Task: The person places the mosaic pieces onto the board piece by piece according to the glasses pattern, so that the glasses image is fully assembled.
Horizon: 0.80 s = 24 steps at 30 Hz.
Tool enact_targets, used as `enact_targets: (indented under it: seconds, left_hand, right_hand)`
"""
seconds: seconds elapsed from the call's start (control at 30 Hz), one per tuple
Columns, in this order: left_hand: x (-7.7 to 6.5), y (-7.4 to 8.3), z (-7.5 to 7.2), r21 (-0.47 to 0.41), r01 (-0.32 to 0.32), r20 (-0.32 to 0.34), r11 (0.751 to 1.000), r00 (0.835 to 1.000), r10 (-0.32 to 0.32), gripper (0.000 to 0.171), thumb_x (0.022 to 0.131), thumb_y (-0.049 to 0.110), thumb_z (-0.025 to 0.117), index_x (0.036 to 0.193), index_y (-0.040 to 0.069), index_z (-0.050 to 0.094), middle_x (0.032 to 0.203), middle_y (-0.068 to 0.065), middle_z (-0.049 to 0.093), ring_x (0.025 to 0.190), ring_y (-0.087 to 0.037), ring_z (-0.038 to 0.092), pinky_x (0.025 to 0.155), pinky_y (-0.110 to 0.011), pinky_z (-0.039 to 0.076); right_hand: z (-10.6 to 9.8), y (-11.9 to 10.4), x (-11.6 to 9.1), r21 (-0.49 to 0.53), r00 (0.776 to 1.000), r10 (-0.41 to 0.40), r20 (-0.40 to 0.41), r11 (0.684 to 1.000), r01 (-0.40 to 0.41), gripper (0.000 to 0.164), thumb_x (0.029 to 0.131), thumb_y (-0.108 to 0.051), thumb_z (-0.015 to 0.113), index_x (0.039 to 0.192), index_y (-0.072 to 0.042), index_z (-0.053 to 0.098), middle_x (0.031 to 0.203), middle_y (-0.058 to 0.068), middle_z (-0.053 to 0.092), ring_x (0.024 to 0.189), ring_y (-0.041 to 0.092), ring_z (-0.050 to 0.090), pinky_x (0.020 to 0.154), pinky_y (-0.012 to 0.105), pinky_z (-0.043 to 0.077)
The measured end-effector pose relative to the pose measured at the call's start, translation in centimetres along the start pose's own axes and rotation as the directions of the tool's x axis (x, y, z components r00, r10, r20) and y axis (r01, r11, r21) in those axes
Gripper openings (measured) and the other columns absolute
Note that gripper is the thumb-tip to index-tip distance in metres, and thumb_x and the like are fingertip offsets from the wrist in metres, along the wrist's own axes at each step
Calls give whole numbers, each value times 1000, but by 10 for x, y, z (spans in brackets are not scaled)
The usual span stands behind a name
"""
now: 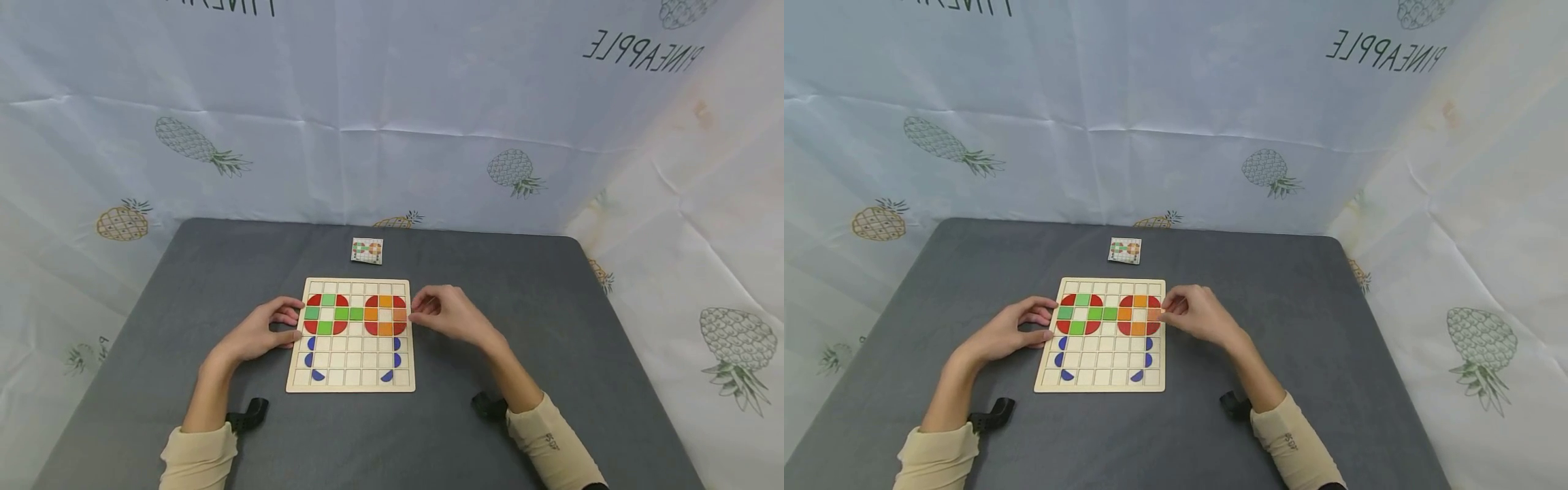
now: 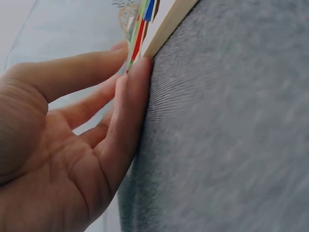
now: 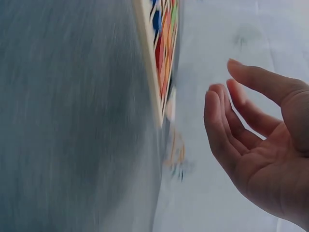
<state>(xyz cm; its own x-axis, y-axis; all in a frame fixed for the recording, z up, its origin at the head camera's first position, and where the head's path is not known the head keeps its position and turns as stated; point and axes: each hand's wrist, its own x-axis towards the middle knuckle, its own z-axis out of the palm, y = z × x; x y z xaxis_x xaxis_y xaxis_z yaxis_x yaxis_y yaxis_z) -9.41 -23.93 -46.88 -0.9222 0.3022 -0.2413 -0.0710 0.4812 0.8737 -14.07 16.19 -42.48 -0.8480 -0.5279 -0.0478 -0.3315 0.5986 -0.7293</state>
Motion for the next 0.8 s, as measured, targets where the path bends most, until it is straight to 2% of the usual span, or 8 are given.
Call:
enact_targets:
  seconds: [0.13, 0.23, 0.33, 0.4, 0.5, 0.6, 0.7, 0.8]
  left_hand:
    - [2, 8, -7, 137, -31, -36, 990, 999, 36, 60, 100, 18, 79, 149, -4, 52, 123, -21, 67, 108, -28, 66, 86, -37, 65]
    - [5, 18, -19, 325, -34, -123, 945, 989, 78, 68, 102, 35, 75, 156, 1, 50, 140, -23, 65, 124, -39, 66, 105, -56, 58]
    - [7, 29, -36, 509, -34, -215, 860, 963, 165, 83, 103, 52, 68, 168, 9, 39, 165, -26, 49, 152, -49, 46, 120, -76, 37]
    - [10, 33, -51, 626, -37, -260, 779, 932, 253, 92, 102, 65, 62, 173, 16, 29, 176, -25, 33, 163, -52, 29, 125, -81, 23]
    - [15, 36, -71, 769, -22, -301, 638, 870, 392, 100, 98, 83, 49, 175, 25, 21, 181, -23, 19, 169, -49, 13, 129, -82, 8]
    - [19, 35, -89, 841, 22, -306, 540, 843, 443, 107, 92, 96, 36, 176, 31, 16, 183, -21, 8, 172, -45, 1, 130, -81, -2]
    - [23, 31, -101, 871, 63, -304, 487, 848, 434, 111, 89, 101, 30, 176, 35, 12, 184, -18, -1, 172, -41, -6, 130, -79, -7]
    - [26, 26, -108, 879, 83, -306, 469, 854, 421, 111, 88, 101, 31, 176, 36, 9, 184, -16, -6, 172, -40, -8, 130, -79, -7]
  right_hand:
    - [-21, 17, -6, -85, 988, 3, -156, 996, -17, 28, 99, -24, 82, 119, -5, 75, 109, 11, 79, 91, 19, 75, 82, 37, 64]
    - [-38, 28, -8, -214, 960, -42, -275, 977, -18, 48, 101, -31, 79, 140, -5, 68, 136, 18, 71, 118, 34, 73, 102, 55, 61]
    - [-59, 38, -6, -385, 929, -113, -352, 922, -33, 69, 104, -47, 72, 160, -11, 53, 164, 23, 50, 149, 47, 52, 119, 69, 45]
    - [-72, 45, -6, -490, 910, -154, -386, 870, -60, 80, 106, -65, 58, 168, -17, 41, 174, 24, 34, 160, 51, 33, 126, 74, 30]
    - [-88, 56, -5, -612, 878, -210, -429, 783, -111, 97, 100, -89, 32, 173, -26, 29, 180, 25, 20, 166, 55, 19, 130, 78, 17]
    - [-99, 64, -5, -666, 859, -234, -456, 730, -155, 107, 92, -99, 20, 175, -31, 22, 182, 23, 12, 168, 53, 11, 130, 81, 8]
    - [-104, 71, -6, -685, 856, -232, -462, 706, -179, 113, 87, -103, 18, 175, -32, 19, 184, 18, 3, 170, 51, 5, 130, 82, 4]
    - [-106, 74, -7, -685, 859, -223, -462, 704, -186, 116, 86, -105, 18, 176, -31, 17, 185, 13, -4, 171, 49, 0, 130, 81, 1]
